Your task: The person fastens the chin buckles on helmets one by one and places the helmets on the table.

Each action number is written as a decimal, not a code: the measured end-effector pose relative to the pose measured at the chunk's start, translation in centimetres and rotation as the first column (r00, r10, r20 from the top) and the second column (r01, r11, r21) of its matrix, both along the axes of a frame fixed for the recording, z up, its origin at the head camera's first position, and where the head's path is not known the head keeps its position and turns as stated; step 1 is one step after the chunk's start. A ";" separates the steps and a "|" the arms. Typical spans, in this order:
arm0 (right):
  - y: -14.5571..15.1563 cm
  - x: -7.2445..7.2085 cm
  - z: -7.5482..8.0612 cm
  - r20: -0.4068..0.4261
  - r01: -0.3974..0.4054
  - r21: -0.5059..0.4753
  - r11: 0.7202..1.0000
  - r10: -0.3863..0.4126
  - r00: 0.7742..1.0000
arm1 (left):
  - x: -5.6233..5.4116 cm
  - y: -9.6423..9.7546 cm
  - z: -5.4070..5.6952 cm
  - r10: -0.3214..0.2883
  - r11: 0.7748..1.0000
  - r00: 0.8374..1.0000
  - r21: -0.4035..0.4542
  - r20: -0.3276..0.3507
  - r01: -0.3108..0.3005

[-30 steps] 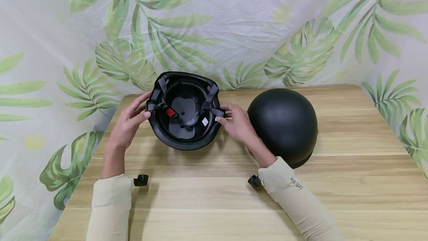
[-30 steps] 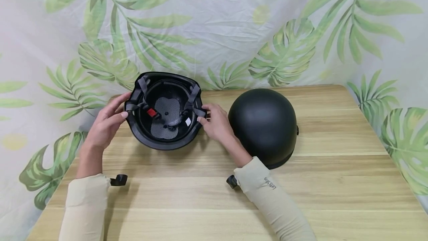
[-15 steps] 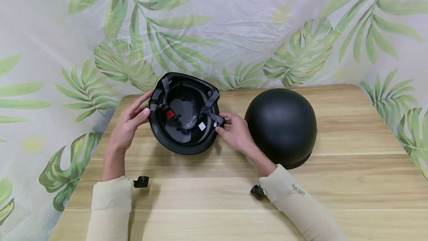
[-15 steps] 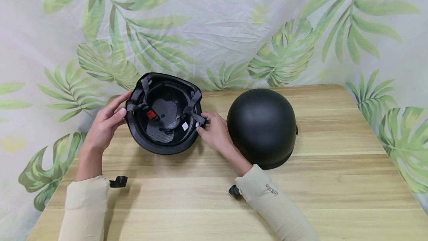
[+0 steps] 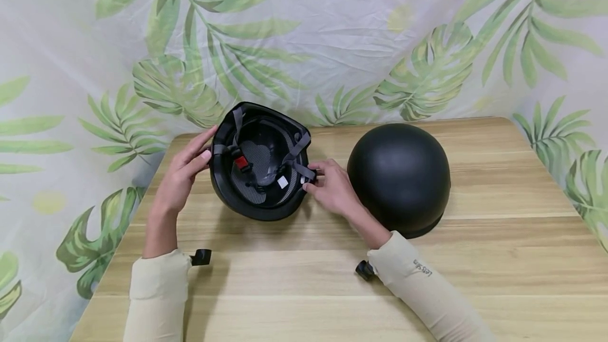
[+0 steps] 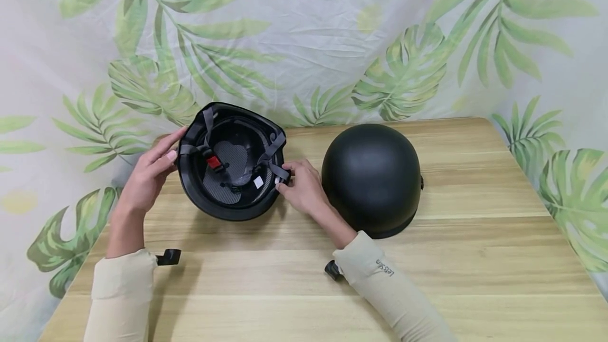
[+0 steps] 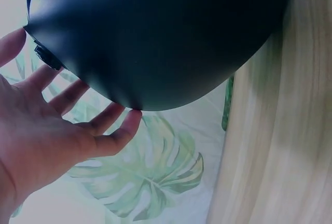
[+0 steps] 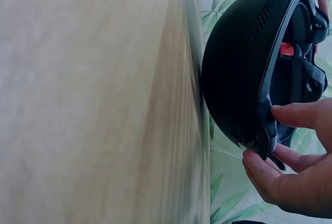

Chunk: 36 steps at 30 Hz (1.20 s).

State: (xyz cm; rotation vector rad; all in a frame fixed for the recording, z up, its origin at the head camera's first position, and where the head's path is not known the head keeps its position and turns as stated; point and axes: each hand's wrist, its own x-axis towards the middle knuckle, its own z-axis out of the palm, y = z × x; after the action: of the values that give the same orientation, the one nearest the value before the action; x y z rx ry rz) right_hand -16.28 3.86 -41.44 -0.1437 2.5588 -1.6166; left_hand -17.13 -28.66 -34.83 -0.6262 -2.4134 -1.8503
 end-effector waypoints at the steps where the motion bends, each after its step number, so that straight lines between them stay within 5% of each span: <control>1: 0.0 0.0 0.0 -0.012 0.000 0.006 1.000 0.000 1.000 | -0.1 0.0 -0.1 -0.017 0.999 1.000 0.038 0.007 0.016; 7: 0.0 0.1 0.0 -0.071 0.003 0.057 0.998 0.001 0.997 | -0.2 0.4 -0.4 0.002 0.994 1.000 0.110 0.001 -0.002; 15: 0.1 -0.3 0.0 -0.028 0.002 0.080 0.997 0.001 1.000 | 0.0 1.0 -0.3 0.140 0.990 0.984 0.010 -0.111 -0.140; 22: -0.2 -0.6 -0.4 0.039 -0.044 0.079 0.996 0.041 0.998 | 0.4 1.6 0.2 0.128 0.981 0.960 -0.107 -0.250 -0.159; 36: 0.1 -0.3 -0.5 -0.069 -0.021 0.116 0.993 0.030 0.997 | 0.4 1.5 0.4 0.129 0.974 0.960 -0.150 -0.248 -0.170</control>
State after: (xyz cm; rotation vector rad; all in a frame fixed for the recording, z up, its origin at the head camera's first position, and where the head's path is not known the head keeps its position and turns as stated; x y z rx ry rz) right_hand -16.56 3.97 -41.96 -0.2263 2.6834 -1.4761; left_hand -16.73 -27.17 -34.47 -0.6149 -2.4002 -1.4341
